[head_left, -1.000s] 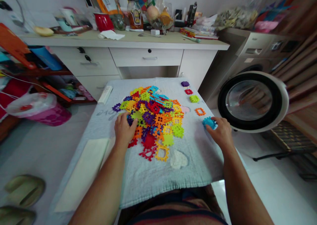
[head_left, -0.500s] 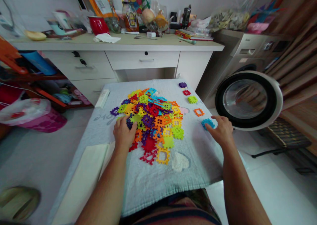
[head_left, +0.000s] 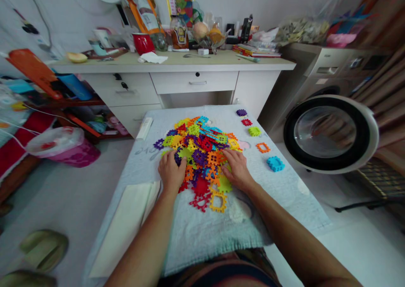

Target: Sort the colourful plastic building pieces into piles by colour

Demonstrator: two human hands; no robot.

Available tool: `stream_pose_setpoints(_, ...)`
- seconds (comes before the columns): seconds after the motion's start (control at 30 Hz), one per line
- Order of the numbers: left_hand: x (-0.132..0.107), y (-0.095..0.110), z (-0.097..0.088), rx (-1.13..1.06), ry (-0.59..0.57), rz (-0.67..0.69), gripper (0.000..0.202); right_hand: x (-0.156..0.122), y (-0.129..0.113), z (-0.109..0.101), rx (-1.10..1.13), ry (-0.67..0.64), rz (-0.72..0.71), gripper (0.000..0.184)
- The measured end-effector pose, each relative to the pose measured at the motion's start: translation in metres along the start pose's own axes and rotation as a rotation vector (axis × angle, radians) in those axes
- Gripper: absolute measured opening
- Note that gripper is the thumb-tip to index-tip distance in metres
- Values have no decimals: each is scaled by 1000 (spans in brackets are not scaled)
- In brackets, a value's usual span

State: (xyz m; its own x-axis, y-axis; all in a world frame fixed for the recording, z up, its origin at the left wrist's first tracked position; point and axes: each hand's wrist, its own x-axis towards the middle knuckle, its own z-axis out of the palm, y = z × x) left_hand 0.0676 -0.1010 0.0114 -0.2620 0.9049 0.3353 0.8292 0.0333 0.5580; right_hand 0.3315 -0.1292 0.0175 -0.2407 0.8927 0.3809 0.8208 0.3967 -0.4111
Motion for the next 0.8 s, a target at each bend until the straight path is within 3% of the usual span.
stream_pose_setpoints(0.3,0,-3,1,-30,4,4,40,0,-3,-6,-19,-36,-44,47)
stream_pose_setpoints(0.43,2,-5,3,-44,10,-21,38,0,7,-1,-24,40,10,55)
stream_pose_setpoints(0.6,4,-7,4,-41,11,-27,37,4,16,7,-20,-12,38,59)
stream_pose_setpoints(0.8,5,-8,4,-36,11,-12,38,7,14,-2,-3,-14,37,56)
